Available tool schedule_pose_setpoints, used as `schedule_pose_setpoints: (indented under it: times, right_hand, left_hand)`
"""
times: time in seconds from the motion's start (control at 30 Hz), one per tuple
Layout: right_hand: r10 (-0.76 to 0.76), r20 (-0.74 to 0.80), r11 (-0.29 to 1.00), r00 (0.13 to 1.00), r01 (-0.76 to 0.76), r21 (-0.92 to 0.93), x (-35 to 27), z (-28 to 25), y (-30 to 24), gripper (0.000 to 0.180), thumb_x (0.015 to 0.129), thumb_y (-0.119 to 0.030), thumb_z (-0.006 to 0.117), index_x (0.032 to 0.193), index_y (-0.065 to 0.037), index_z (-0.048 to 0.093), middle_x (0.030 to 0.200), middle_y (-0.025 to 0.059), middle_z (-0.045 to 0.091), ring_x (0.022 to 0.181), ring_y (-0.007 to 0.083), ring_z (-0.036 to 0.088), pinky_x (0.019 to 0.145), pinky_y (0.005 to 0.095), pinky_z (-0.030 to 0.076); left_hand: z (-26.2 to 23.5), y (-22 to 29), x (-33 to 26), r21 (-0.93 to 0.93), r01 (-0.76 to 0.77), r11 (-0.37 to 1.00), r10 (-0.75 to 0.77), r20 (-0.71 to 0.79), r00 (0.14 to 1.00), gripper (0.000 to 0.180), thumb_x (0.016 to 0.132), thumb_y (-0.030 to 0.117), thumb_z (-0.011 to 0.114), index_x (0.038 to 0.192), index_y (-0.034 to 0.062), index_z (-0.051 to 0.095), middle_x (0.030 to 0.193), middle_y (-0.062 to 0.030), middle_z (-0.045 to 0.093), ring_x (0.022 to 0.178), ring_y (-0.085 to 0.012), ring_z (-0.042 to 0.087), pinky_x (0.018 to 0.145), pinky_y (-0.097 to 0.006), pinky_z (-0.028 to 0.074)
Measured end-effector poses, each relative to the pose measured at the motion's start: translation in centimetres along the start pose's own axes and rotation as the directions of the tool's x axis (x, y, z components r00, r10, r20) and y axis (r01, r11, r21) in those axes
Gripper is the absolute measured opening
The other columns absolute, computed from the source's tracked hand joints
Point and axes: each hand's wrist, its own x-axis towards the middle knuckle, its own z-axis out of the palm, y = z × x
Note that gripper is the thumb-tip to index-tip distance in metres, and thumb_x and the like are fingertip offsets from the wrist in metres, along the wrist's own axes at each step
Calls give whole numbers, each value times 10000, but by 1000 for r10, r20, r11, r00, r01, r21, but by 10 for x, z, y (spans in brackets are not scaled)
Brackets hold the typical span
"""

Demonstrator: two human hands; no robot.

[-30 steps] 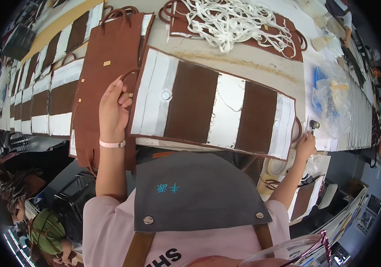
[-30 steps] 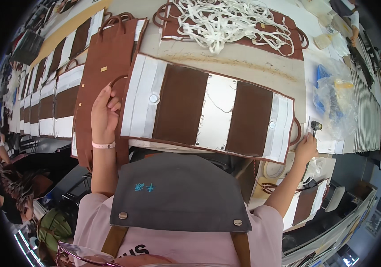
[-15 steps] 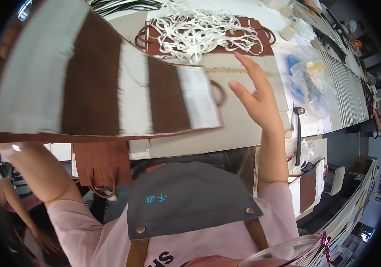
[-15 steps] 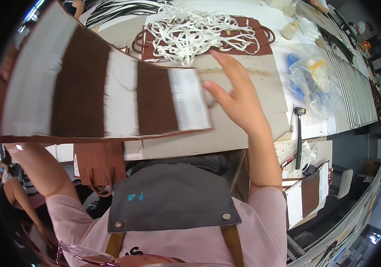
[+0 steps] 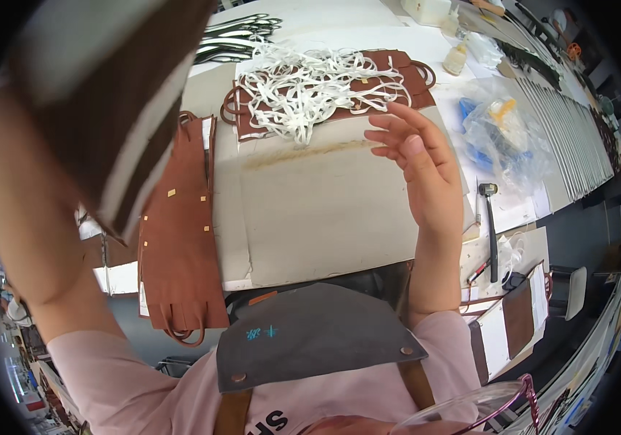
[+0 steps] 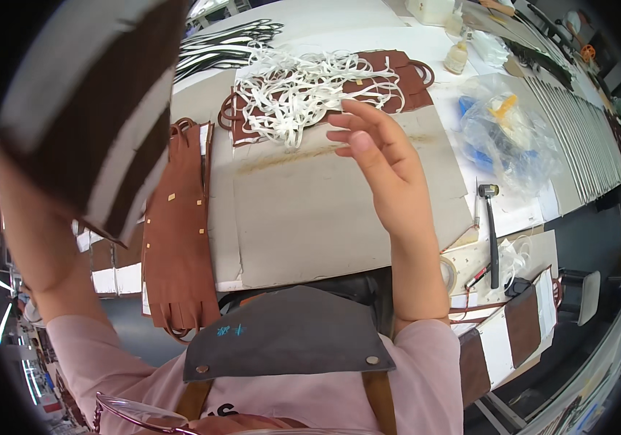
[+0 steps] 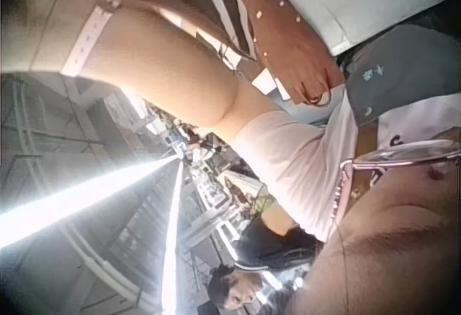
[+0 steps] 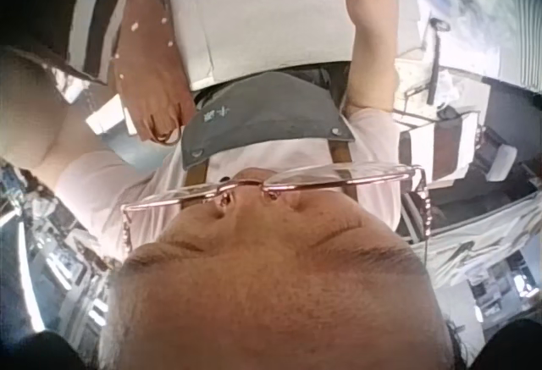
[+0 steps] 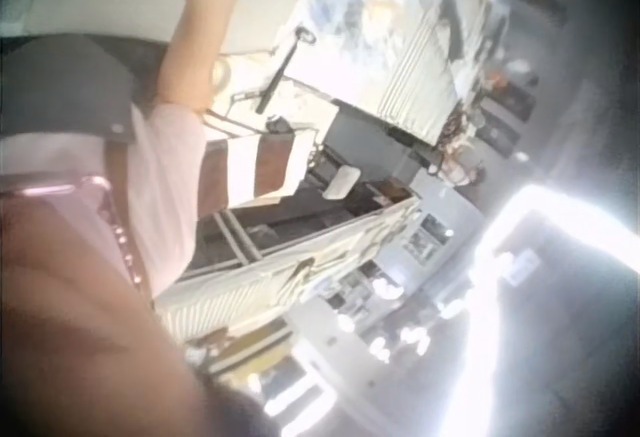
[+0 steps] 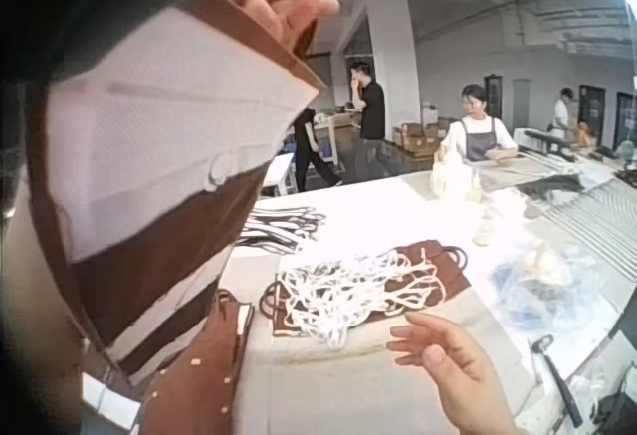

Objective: The person attaches white straps to brown and white striped tote bags on a workbench. They align the straps, secure them with a tool, and then move the finished bag to a stack. The process is repeated for multiple bags.

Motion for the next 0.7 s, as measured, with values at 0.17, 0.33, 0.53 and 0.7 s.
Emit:
schedule_pose_setpoints:
  times: [0.17,0.33,0.53,0.7]
  right_hand:
    - [158,-219,926,963,-67,372,-13,-33,49,631,1038,-428,525,1509,-39,368,1347,170,574,1253,244,542,1038,405,431]
    - [438,-349,897,829,-374,237,-41,-111,138,581,1013,-362,588,1467,-48,405,1244,153,623,1107,216,609,917,386,490]
    - [556,-433,811,709,-578,95,-30,-124,152,428,981,-183,631,1364,-49,492,977,63,664,728,125,621,619,277,481]
    - [427,-521,799,739,-578,-165,-21,-132,162,299,1005,-164,583,1274,-35,571,836,40,645,642,93,584,549,232,456]
  left_hand:
    - [33,-105,10,577,122,807,-352,305,885,718,954,345,661,1535,55,356,1568,-239,359,1459,-347,358,1179,-397,331]
    - [-62,-161,-87,739,266,619,-110,-254,961,449,973,183,618,1396,44,555,1404,-156,588,1306,-278,549,1098,-367,414]
    - [-185,-246,-337,461,881,108,151,-883,444,430,953,160,646,1336,-27,586,1363,-171,616,1274,-245,576,1059,-361,445]
    - [-180,-284,-377,344,803,487,61,-930,362,377,934,76,653,1300,-9,626,1183,-125,693,1000,-187,662,885,-315,524]
